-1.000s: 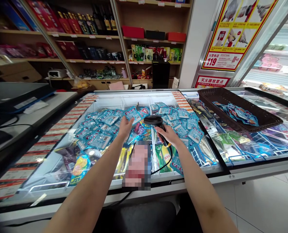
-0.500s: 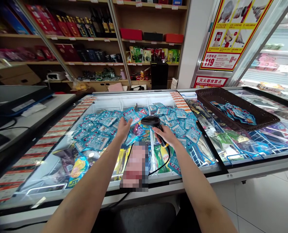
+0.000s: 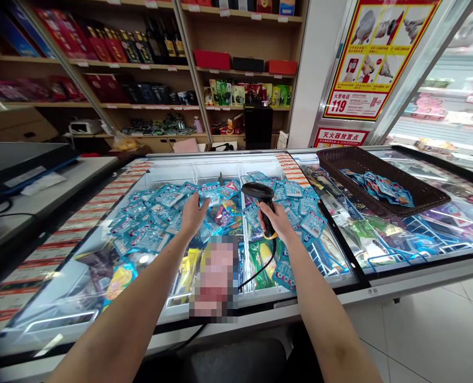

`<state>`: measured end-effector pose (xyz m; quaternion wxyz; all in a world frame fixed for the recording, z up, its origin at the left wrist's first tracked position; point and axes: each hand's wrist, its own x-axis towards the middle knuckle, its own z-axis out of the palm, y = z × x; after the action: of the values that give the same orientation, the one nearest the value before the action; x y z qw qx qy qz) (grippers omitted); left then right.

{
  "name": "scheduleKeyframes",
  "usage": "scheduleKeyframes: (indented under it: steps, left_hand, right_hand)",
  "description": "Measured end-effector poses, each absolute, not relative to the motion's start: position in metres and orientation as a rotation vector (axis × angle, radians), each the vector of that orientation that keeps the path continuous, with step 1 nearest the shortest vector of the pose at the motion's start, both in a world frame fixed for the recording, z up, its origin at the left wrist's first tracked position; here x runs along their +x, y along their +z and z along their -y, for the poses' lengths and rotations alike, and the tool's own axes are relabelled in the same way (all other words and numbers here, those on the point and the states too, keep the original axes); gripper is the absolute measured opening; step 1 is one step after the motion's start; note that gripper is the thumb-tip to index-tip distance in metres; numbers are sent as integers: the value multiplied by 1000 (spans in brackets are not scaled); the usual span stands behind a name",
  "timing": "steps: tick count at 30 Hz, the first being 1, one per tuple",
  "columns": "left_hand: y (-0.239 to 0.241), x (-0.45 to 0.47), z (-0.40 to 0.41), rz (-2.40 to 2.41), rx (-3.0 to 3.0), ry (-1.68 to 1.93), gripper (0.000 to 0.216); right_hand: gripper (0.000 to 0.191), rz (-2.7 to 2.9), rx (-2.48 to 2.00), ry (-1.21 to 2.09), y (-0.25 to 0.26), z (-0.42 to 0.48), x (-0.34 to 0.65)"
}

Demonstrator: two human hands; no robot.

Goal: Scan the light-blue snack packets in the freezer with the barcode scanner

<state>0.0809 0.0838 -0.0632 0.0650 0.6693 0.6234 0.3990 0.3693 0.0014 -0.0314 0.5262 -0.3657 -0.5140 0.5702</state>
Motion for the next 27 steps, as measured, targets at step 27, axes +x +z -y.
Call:
scheduleKeyframes:
  steps: [27]
  left_hand:
    - [-26, 106, -75, -2221, 2441, 808, 30]
  right_hand:
    - [42, 1096, -927, 1318, -36, -13, 375]
